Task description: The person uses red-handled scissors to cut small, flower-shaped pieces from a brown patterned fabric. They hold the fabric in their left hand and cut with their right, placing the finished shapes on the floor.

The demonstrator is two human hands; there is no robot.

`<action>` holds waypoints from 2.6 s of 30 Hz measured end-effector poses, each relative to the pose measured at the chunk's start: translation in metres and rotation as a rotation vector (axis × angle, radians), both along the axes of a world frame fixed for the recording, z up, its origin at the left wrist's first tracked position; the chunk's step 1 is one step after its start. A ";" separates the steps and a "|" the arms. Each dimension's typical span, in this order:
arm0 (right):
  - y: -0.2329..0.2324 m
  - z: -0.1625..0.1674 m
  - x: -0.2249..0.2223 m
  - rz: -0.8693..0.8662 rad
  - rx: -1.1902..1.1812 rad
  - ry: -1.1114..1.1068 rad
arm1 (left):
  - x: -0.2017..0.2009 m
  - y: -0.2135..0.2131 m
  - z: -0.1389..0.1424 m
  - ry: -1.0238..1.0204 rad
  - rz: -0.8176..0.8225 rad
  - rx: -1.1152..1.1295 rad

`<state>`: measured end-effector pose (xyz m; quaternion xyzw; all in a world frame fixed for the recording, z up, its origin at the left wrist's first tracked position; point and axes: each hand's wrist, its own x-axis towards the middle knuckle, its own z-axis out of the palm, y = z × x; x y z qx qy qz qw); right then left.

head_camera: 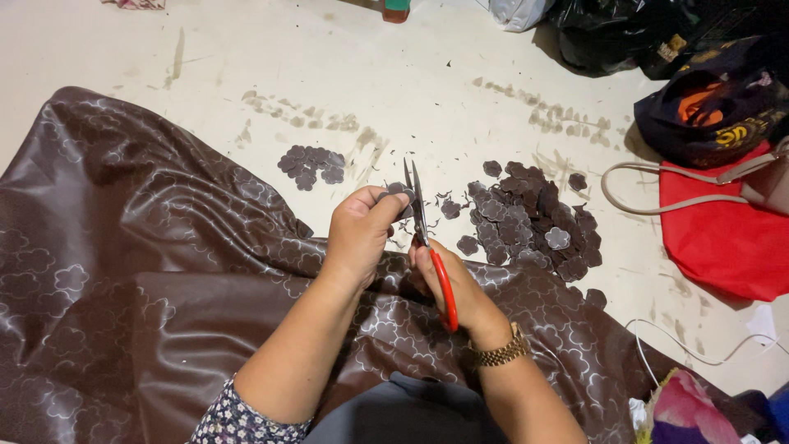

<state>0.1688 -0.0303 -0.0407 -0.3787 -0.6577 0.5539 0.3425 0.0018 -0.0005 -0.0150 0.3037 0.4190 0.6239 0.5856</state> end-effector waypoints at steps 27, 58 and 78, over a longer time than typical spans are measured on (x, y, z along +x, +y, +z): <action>0.006 -0.011 0.002 -0.068 0.050 -0.115 | -0.024 0.005 0.000 0.108 -0.057 0.031; -0.001 0.002 -0.003 0.017 0.153 -0.140 | -0.006 -0.002 0.000 0.128 -0.001 0.098; -0.002 0.009 0.002 0.142 -0.010 -0.026 | -0.025 0.000 0.005 0.191 -0.114 0.129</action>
